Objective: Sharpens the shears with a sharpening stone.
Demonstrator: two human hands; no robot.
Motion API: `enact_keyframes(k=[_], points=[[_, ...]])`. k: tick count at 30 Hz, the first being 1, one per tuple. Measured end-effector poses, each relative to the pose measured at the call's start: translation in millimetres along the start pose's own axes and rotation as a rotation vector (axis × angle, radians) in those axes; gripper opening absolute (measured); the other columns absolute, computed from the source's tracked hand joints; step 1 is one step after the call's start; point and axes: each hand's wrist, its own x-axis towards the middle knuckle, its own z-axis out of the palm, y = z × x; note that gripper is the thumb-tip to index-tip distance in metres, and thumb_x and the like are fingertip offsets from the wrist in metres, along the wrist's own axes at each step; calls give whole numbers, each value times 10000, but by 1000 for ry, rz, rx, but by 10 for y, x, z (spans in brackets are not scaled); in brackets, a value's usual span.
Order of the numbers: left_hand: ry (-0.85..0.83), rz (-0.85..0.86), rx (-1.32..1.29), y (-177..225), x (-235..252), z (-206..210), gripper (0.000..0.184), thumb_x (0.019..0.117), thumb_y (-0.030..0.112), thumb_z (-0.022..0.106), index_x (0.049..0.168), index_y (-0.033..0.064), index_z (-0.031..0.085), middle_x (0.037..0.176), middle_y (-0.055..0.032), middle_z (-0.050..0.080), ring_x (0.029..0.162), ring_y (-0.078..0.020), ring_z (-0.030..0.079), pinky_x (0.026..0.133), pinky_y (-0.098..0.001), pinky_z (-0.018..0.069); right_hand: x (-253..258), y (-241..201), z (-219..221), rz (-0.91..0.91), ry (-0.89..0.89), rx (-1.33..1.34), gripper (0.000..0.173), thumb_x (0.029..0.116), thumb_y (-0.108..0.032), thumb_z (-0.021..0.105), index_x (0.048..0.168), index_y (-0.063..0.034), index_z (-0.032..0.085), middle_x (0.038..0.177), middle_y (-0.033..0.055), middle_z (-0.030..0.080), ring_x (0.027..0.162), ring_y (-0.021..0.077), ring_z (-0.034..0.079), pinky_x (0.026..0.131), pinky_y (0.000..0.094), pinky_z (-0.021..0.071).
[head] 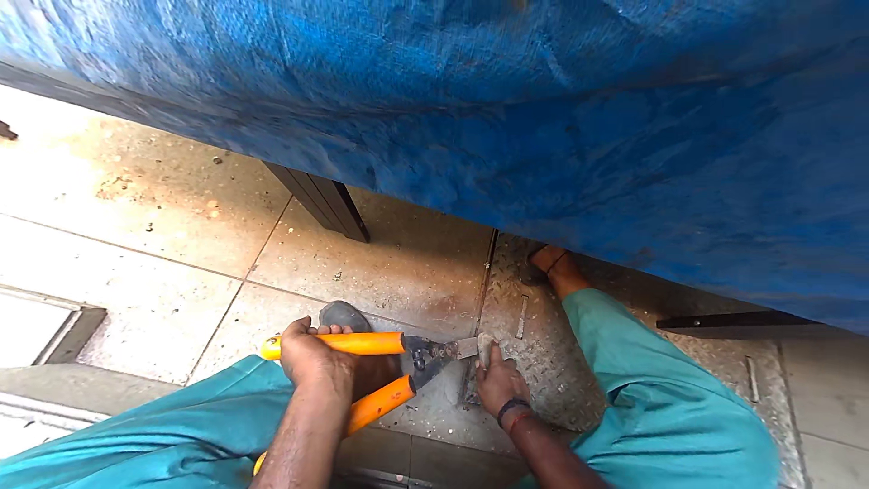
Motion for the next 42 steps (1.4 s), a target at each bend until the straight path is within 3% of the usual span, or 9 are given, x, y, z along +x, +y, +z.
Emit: enact_keyframes(k=[4, 7, 11, 17, 22, 28, 34, 39, 42], points=[[4, -5, -1, -19, -20, 10, 192, 985, 239, 513, 834, 202, 401, 614, 27, 374, 506, -129, 441, 543, -330, 479, -260, 13, -35, -115, 29, -58, 673, 1033, -526, 438, 1642, -302, 260, 1324, 202, 602, 1065, 347, 692, 894, 492, 582], [15, 2, 5, -15, -4, -10, 198, 985, 242, 513, 829, 204, 396, 609, 33, 371, 498, -127, 440, 531, -329, 479, -157, 16, 14, -116, 36, -91, 655, 1034, -521, 450, 1635, -332, 273, 1342, 218, 584, 1066, 355, 692, 888, 495, 584], [15, 9, -7, -36, 29, -20, 166, 986, 207, 502, 857, 192, 398, 625, 19, 375, 510, -138, 447, 550, -343, 500, 66, 7, -73, -62, 1, -88, 644, 1030, -505, 466, 1622, -320, 292, 1347, 208, 597, 1123, 356, 679, 919, 505, 572], [17, -9, -5, -40, 46, -22, 177, 987, 221, 498, 849, 199, 390, 616, 28, 364, 505, -134, 439, 548, -336, 485, -368, -9, -115, -194, -12, -105, 648, 1036, -514, 444, 1636, -345, 270, 1343, 229, 574, 1058, 371, 685, 879, 517, 580], [6, 0, -4, -26, 48, -22, 176, 990, 216, 497, 856, 203, 384, 622, 30, 361, 513, -130, 439, 555, -341, 492, 31, 80, -75, -81, -27, -95, 647, 1034, -475, 470, 1633, -327, 276, 1374, 241, 568, 1126, 386, 670, 917, 533, 567], [13, 2, -11, -49, 63, -37, 175, 988, 212, 500, 856, 204, 386, 624, 35, 364, 520, -129, 445, 574, -339, 501, -354, -37, -102, -207, -5, -99, 632, 1037, -505, 450, 1628, -357, 285, 1338, 228, 575, 1048, 369, 687, 866, 512, 584], [9, 1, -20, -43, 98, -28, 178, 992, 226, 496, 861, 202, 378, 645, 20, 369, 536, -142, 445, 582, -353, 496, 219, 92, -77, -72, -17, -99, 644, 1031, -459, 485, 1629, -334, 279, 1387, 250, 554, 1111, 389, 676, 906, 536, 572], [28, 1, -12, -40, 98, -38, 173, 990, 213, 493, 854, 201, 388, 617, 32, 366, 508, -131, 443, 560, -337, 497, -171, -14, -143, -176, -23, -122, 634, 1036, -483, 467, 1627, -335, 290, 1362, 242, 565, 1070, 380, 684, 889, 520, 576], [13, -1, 1, -52, 104, -44, 172, 994, 227, 492, 862, 205, 385, 637, 28, 368, 532, -135, 449, 584, -344, 498, -86, 49, -83, -161, -20, -121, 633, 1037, -479, 473, 1627, -342, 290, 1372, 246, 551, 1084, 387, 677, 893, 523, 576]])
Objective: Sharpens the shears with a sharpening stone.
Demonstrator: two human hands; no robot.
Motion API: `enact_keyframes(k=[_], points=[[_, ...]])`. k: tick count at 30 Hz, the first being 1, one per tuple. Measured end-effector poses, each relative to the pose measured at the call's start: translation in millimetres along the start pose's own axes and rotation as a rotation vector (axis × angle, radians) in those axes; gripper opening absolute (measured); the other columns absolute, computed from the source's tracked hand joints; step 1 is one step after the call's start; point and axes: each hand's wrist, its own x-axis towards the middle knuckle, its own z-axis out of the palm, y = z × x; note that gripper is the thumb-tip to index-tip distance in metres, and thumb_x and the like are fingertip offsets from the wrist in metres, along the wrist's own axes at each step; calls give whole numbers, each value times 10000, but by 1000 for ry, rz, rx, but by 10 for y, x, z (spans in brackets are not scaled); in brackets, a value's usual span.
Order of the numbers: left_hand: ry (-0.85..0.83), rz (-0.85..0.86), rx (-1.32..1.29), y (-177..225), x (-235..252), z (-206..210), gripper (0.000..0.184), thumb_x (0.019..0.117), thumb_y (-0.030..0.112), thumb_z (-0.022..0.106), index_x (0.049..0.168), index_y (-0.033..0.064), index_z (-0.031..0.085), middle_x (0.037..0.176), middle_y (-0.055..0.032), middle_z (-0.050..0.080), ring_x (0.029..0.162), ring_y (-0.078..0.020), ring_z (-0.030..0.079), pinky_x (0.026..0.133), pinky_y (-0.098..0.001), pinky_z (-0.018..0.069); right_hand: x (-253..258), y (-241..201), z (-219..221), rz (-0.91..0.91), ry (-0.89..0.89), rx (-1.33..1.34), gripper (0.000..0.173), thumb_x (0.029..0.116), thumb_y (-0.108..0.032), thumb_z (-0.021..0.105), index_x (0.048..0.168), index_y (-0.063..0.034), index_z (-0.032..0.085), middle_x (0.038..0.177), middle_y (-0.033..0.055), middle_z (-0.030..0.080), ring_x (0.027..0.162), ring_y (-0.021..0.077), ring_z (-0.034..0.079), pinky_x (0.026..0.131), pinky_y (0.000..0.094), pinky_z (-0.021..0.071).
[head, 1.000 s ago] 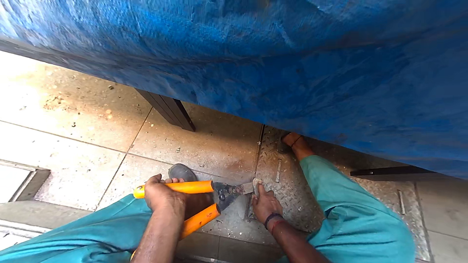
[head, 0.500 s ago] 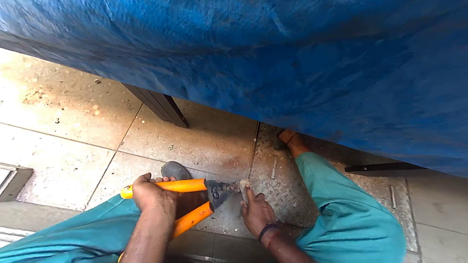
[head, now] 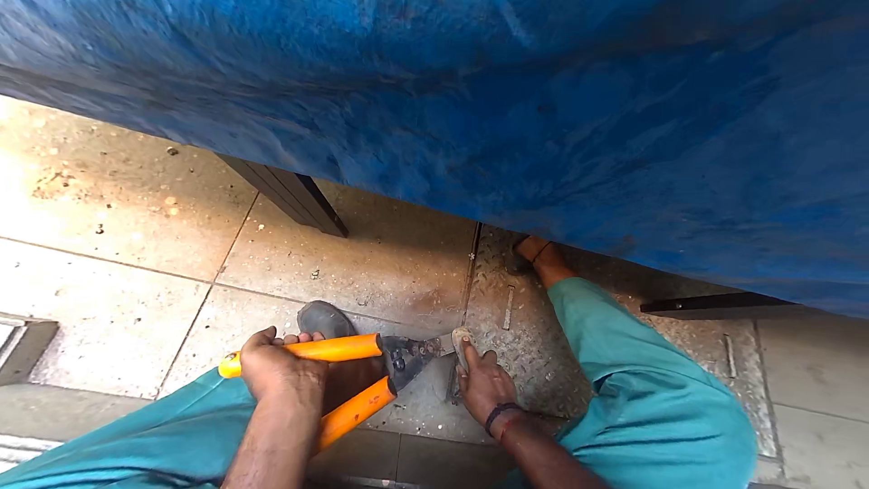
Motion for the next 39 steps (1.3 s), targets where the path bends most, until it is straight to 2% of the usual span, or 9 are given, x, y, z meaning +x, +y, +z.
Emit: enact_keyframes(k=[5, 9, 12, 19, 22, 26, 33, 36, 39], points=[[-13, 6, 1, 7, -9, 22, 171, 999, 222, 489, 867, 196, 386, 634, 22, 375, 527, -136, 454, 582, -350, 506, 499, 215, 8, 105, -33, -20, 655, 1032, -445, 502, 1631, -317, 267, 1397, 262, 538, 1147, 401, 660, 924, 545, 566], [-4, 6, -6, 12, 29, 11, 173, 998, 233, 498, 870, 202, 386, 647, 22, 377, 538, -135, 455, 584, -351, 507, 233, 44, -78, 50, -38, 8, 647, 1035, -450, 486, 1628, -284, 288, 1379, 257, 555, 1127, 399, 666, 917, 543, 567], [-3, 0, 8, -9, 49, -17, 173, 998, 238, 487, 863, 202, 386, 640, 24, 376, 539, -138, 461, 583, -350, 502, -61, -33, -73, -36, -39, -8, 641, 1036, -474, 475, 1626, -310, 288, 1367, 252, 548, 1062, 390, 683, 880, 527, 580], [-3, -7, -2, -13, 82, -9, 185, 998, 233, 476, 839, 200, 386, 598, 29, 367, 505, -132, 452, 555, -339, 493, 476, 255, 50, 108, -40, 23, 677, 1022, -458, 515, 1634, -315, 261, 1394, 252, 548, 1152, 398, 657, 935, 541, 561], [-4, -4, -1, -19, 70, -22, 178, 999, 227, 480, 852, 201, 383, 616, 27, 367, 518, -130, 451, 571, -342, 501, 332, 166, 9, 96, -41, 27, 658, 1028, -452, 500, 1626, -292, 278, 1377, 244, 559, 1129, 387, 668, 920, 535, 568], [-3, -2, 7, -15, 92, -16, 186, 996, 234, 486, 843, 207, 383, 619, 30, 368, 524, -140, 457, 572, -354, 500, -22, -20, -29, -39, -33, 27, 652, 1038, -479, 472, 1634, -312, 269, 1369, 248, 549, 1077, 385, 679, 898, 526, 576], [-6, -5, -1, -8, 133, 9, 180, 997, 235, 485, 853, 205, 382, 633, 26, 370, 530, -132, 453, 573, -339, 496, 485, 247, 86, 130, -40, 56, 692, 1028, -448, 516, 1644, -294, 240, 1420, 266, 527, 1166, 402, 651, 944, 550, 556], [0, 6, 11, -13, 101, 0, 168, 999, 226, 484, 865, 201, 386, 638, 26, 375, 532, -134, 455, 574, -349, 499, 232, 137, 31, 46, -42, 39, 671, 1035, -459, 492, 1639, -283, 259, 1400, 268, 535, 1119, 405, 667, 921, 547, 566], [-10, 2, 12, -16, 113, -11, 175, 999, 233, 483, 857, 204, 384, 633, 28, 371, 535, -133, 456, 581, -354, 501, 58, 36, 12, -7, -27, 1, 666, 1033, -467, 486, 1640, -319, 253, 1383, 264, 532, 1075, 393, 679, 885, 531, 581]])
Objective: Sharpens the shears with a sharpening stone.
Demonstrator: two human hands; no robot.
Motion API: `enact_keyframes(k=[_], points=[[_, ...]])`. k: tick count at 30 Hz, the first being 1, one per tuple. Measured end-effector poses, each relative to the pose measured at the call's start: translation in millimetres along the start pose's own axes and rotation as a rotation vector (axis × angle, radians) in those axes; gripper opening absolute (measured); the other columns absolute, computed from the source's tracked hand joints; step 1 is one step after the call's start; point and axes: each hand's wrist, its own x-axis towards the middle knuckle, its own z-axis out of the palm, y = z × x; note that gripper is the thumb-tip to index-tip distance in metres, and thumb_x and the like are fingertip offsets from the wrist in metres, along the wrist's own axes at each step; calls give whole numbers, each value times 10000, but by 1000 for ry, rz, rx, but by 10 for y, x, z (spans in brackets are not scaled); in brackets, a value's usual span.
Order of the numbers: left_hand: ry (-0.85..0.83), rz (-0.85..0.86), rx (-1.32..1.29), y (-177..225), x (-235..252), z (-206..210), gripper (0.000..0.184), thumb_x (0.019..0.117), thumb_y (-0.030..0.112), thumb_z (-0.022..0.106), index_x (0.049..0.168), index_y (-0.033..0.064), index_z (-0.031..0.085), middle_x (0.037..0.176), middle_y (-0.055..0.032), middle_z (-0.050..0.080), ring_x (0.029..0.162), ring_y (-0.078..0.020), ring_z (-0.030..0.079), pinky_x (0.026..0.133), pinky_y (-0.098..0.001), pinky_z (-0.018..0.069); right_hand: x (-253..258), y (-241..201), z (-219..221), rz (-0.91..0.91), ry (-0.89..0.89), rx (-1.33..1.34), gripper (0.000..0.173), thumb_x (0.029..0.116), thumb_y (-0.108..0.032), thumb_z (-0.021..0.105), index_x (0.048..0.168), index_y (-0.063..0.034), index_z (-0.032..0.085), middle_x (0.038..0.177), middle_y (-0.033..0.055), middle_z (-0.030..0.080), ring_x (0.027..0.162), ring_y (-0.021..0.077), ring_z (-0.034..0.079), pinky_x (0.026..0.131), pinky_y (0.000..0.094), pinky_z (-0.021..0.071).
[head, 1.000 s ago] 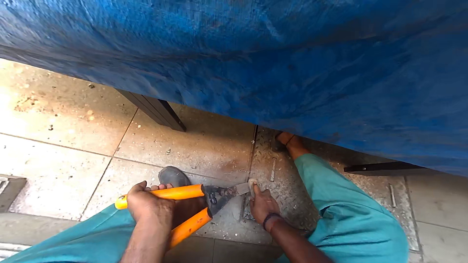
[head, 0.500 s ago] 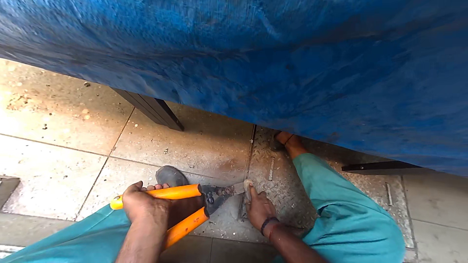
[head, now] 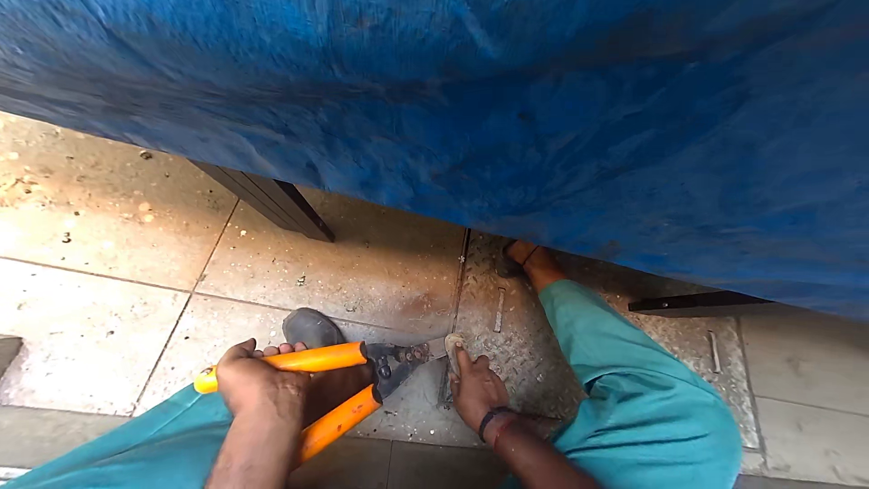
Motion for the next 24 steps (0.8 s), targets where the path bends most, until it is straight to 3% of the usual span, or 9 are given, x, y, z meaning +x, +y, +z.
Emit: enact_keyframes(k=[5, 12, 17, 20, 24], points=[[5, -7, -8, 14, 8, -25, 172, 998, 237, 483, 862, 204, 384, 639, 25, 377, 533, -137, 459, 570, -347, 492, 333, 190, 40, 96, -20, -8, 658, 1030, -431, 512, 1630, -312, 272, 1416, 272, 520, 1141, 413, 659, 922, 555, 564], [-6, 0, 16, 12, -19, -19, 180, 998, 236, 486, 850, 205, 388, 626, 30, 378, 533, -140, 465, 588, -357, 506, 240, 171, 26, 47, -18, -15, 658, 1024, -443, 517, 1628, -347, 277, 1388, 257, 535, 1116, 395, 666, 918, 536, 567], [-16, -5, 0, 32, -32, 38, 191, 1005, 248, 484, 845, 205, 390, 611, 31, 375, 524, -132, 469, 578, -350, 511, 641, 326, -10, 139, -59, -12, 673, 1024, -405, 526, 1631, -278, 266, 1407, 261, 540, 1191, 403, 642, 954, 541, 556], [-4, 1, -1, 24, -22, 8, 201, 1002, 242, 488, 830, 206, 389, 601, 33, 372, 514, -134, 462, 574, -351, 511, 444, 226, -36, 115, -65, -5, 672, 1026, -424, 509, 1628, -256, 264, 1375, 252, 563, 1172, 397, 651, 943, 537, 559], [2, 5, 20, 10, -12, 4, 195, 999, 240, 490, 836, 207, 389, 615, 30, 384, 526, -132, 473, 584, -356, 519, 349, 217, -7, 82, -58, -23, 669, 1021, -447, 518, 1628, -302, 276, 1382, 257, 545, 1127, 396, 667, 918, 534, 569]])
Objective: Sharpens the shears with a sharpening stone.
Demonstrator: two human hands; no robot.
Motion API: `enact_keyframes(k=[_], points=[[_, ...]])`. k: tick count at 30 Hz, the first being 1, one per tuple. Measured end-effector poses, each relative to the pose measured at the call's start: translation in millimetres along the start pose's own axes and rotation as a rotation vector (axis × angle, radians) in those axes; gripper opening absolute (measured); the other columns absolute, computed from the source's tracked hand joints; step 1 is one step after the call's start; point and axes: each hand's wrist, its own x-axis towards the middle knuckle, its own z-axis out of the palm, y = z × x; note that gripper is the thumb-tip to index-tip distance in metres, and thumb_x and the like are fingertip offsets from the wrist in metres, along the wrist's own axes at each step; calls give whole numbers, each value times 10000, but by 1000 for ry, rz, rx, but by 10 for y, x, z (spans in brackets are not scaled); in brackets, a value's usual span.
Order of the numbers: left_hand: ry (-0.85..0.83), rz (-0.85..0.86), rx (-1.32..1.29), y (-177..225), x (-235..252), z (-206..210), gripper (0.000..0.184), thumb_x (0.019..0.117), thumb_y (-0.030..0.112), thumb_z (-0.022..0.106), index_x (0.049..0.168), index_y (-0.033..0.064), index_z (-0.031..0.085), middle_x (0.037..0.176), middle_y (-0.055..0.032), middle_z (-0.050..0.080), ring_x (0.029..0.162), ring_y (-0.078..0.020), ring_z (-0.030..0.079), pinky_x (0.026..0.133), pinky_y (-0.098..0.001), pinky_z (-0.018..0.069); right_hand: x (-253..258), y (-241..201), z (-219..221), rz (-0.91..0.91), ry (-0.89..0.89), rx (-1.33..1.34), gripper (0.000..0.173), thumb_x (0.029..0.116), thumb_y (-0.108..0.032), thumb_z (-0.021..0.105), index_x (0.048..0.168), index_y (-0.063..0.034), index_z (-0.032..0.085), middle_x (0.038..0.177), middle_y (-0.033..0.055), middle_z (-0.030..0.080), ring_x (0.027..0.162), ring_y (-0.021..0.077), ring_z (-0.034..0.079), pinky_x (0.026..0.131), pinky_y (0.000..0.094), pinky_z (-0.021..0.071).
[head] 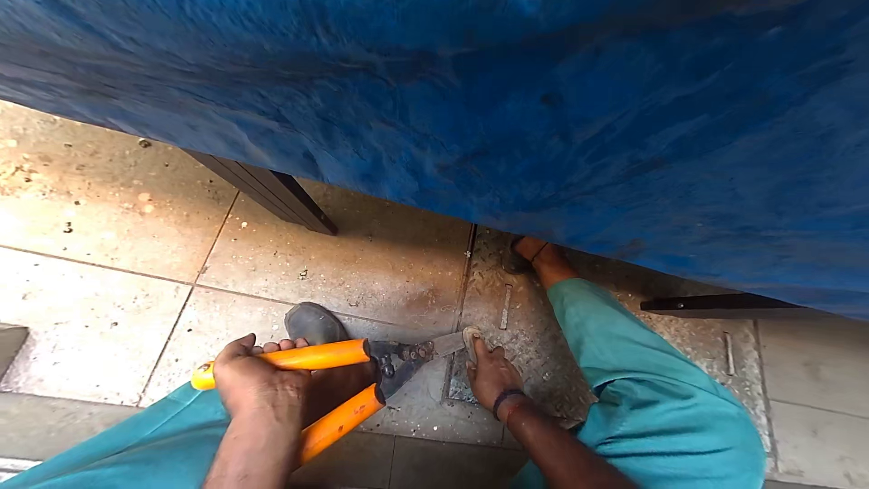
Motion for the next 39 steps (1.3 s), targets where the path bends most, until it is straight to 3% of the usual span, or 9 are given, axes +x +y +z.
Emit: enact_keyframes(k=[4, 12, 18, 23, 29, 34, 39], points=[[-10, 3, 8, -1, -25, 39, 202, 1001, 246, 486, 832, 205, 383, 609, 32, 382, 525, -131, 471, 575, -352, 512, 263, 99, -63, 34, -31, -4, 652, 1022, -398, 530, 1618, -271, 299, 1403, 256, 542, 1194, 401, 638, 950, 546, 553], [-8, 3, 7, -7, -22, 6, 189, 996, 243, 495, 843, 207, 391, 627, 31, 391, 541, -132, 481, 592, -357, 518, 104, 42, -118, -63, -4, -34, 600, 1019, -405, 533, 1589, -325, 365, 1377, 242, 550, 1127, 390, 663, 919, 554, 557], [-19, 21, -7, 13, -91, 52, 212, 998, 230, 500, 819, 203, 388, 598, 32, 369, 513, -132, 460, 579, -345, 517, 102, 25, -278, -94, -4, -82, 575, 1006, -383, 536, 1561, -298, 411, 1366, 243, 569, 1137, 392, 662, 919, 560, 556], [-13, 17, -9, -20, -57, 8, 192, 997, 239, 493, 837, 208, 392, 616, 32, 385, 530, -127, 474, 585, -343, 515, 134, 80, -107, -73, 5, -31, 591, 1028, -419, 517, 1592, -345, 354, 1380, 237, 554, 1148, 384, 656, 943, 548, 550], [-2, 29, -16, 0, -50, 50, 196, 1000, 235, 494, 834, 207, 394, 612, 34, 379, 521, -129, 466, 581, -338, 520, 126, 3, -168, -26, 0, -34, 604, 1025, -415, 513, 1593, -290, 351, 1372, 243, 563, 1157, 382, 658, 940, 539, 555], [-31, 24, -7, -10, -84, 52, 191, 1003, 244, 490, 838, 210, 399, 601, 39, 383, 520, -123, 477, 589, -341, 523, 83, 16, -155, -64, -11, -22, 610, 1031, -419, 521, 1602, -308, 337, 1408, 269, 521, 1154, 408, 648, 951, 558, 542], [-48, 32, -23, 12, -98, 84, 208, 1001, 234, 494, 818, 213, 396, 582, 43, 370, 499, -126, 462, 578, -340, 528, 189, 33, -238, -61, -9, -44, 604, 1017, -406, 525, 1588, -290, 365, 1384, 253, 556, 1163, 399, 650, 942, 567, 545]])
